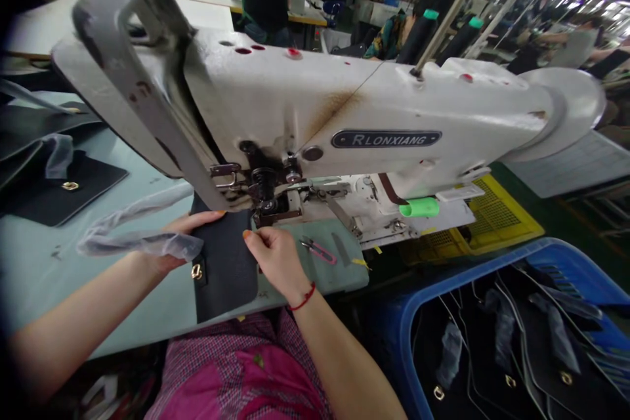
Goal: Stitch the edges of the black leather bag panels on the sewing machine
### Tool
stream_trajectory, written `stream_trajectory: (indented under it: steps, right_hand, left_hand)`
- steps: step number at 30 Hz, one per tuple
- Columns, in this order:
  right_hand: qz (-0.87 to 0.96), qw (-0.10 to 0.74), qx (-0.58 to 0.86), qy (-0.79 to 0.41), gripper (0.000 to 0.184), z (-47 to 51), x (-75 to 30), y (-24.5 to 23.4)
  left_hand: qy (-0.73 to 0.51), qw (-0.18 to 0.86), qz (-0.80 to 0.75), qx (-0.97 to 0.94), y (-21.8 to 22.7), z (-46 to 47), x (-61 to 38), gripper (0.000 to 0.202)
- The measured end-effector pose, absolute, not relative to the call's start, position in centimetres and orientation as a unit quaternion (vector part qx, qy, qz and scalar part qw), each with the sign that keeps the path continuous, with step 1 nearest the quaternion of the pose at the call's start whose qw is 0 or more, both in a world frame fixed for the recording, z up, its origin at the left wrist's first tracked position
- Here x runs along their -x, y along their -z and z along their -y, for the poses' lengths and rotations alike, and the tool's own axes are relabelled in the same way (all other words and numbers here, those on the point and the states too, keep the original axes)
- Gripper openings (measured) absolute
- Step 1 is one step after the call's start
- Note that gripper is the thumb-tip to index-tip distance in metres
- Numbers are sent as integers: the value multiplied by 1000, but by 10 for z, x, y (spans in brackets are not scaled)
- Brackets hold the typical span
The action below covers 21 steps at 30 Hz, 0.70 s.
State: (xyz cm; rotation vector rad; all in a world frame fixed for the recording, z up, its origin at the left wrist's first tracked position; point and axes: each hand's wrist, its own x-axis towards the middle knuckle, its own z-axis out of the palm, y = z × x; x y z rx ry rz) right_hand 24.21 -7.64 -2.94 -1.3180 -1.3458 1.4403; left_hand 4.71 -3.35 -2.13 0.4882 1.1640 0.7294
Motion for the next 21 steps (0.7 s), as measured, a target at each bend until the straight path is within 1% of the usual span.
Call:
stream_trajectory:
  steps: [4, 9, 13, 21]
  right_hand:
    - [533, 378, 515, -555, 42, 74, -241, 31]
    - [534, 385, 519, -546, 41, 71, -239, 33]
    - [537, 387, 513, -546, 42, 70, -238, 32]
    - [558, 382, 508, -534, 47, 66, -239, 36]
  left_hand:
    - [-335, 748, -529, -222, 29, 27, -41, 34]
    - [-366, 739, -514, -236, 37, 23, -38, 40]
    - [-363, 742, -514, -233, 29, 23, -43, 37]
    - [-378, 743, -506, -221, 15, 23, -50, 39]
